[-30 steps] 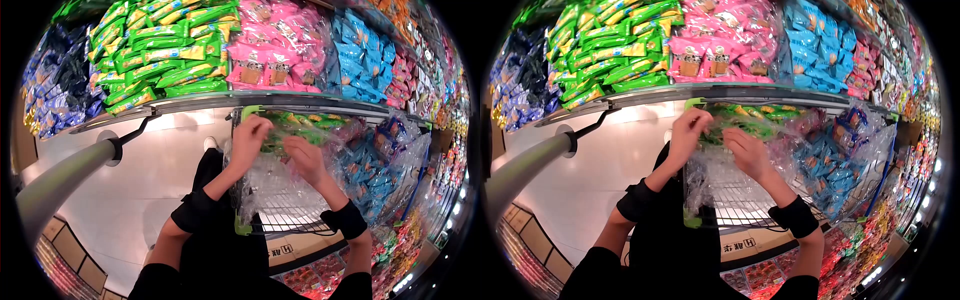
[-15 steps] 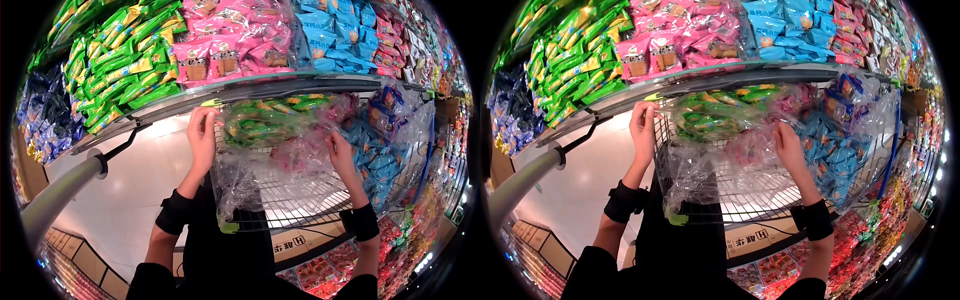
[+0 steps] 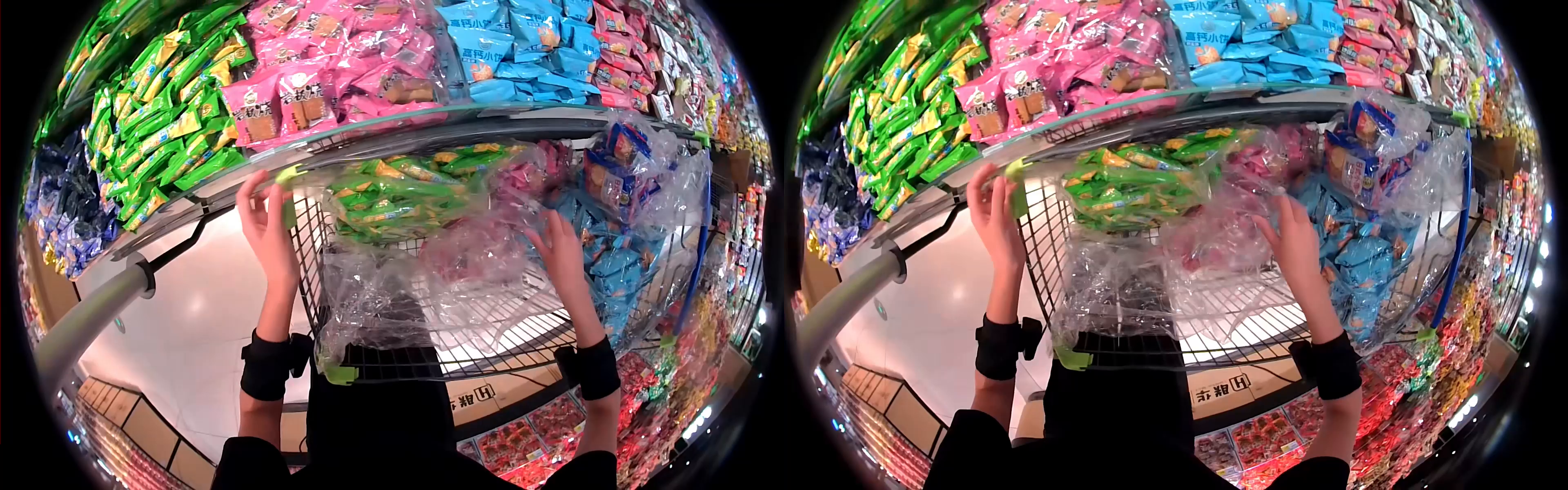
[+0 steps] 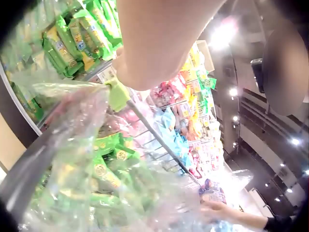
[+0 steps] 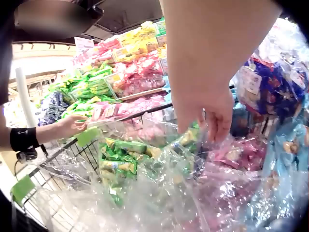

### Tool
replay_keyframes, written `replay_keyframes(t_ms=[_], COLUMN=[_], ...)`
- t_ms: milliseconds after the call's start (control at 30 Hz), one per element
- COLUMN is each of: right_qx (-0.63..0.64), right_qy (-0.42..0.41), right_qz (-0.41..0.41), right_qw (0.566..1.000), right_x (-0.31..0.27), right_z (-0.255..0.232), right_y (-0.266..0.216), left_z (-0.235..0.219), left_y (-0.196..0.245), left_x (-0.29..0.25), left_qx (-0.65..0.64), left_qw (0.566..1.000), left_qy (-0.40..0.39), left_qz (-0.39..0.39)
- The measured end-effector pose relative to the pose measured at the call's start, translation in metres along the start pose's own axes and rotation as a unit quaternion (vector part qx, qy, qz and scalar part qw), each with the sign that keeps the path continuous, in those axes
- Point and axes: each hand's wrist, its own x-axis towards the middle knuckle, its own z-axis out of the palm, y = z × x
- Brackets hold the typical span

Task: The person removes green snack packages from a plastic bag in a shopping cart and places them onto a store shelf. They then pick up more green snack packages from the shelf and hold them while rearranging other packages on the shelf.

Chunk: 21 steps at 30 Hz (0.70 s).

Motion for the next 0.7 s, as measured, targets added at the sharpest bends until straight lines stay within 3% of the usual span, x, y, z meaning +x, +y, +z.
replay_keyframes(t_ms=[33, 100, 167, 233, 267, 300, 367, 433, 467, 500, 633, 700], right_qx=[-0.032, -0.001, 0.030, 0.123, 0.123, 0.136, 0.149, 0.189, 0.191, 0.197, 0.203, 0.200], right_qy=[0.060, 0.092, 0.128, 0.101, 0.102, 0.085, 0.066, -0.071, -0.071, -0.038, 0.059, 0.118], right_qz=[-0.069, -0.107, -0.146, -0.170, -0.169, -0.136, -0.099, -0.028, -0.028, -0.042, -0.055, -0.024], right_qw=[0.995, 0.990, 0.981, 0.972, 0.973, 0.978, 0.982, 0.979, 0.979, 0.979, 0.976, 0.972], right_x=[0.006, 0.022, 0.028, 0.029, 0.027, 0.025, 0.025, 0.035, 0.036, 0.037, 0.036, 0.035], right_z=[-0.005, -0.023, -0.020, -0.004, 0.004, 0.012, 0.021, 0.024, 0.021, 0.015, -0.005, -0.031], right_y=[-0.010, -0.042, -0.065, -0.079, -0.087, -0.095, -0.094, -0.088, -0.085, -0.079, -0.039, -0.014], left_z=[0.005, 0.015, 0.040, 0.063, 0.068, 0.074, 0.083, 0.089, 0.091, 0.090, 0.088, 0.088], left_y=[0.007, 0.019, 0.033, 0.033, 0.020, 0.014, 0.008, 0.007, 0.004, 0.002, -0.006, 0.000], left_x=[-0.006, -0.018, -0.041, -0.050, -0.051, -0.051, -0.054, -0.050, -0.046, -0.044, -0.040, -0.041], left_qx=[0.002, 0.109, 0.112, 0.210, 0.243, 0.243, 0.325, 0.338, 0.372, 0.405, 0.425, 0.442], left_qw=[1.000, 0.985, 0.975, 0.923, 0.893, 0.892, 0.839, 0.829, 0.808, 0.786, 0.778, 0.779], left_qy=[-0.001, -0.027, -0.190, -0.323, -0.374, -0.375, -0.393, -0.389, -0.388, -0.385, -0.367, -0.336], left_qz=[0.000, 0.129, 0.037, 0.017, 0.064, 0.065, 0.188, 0.217, 0.242, 0.266, 0.283, 0.292])
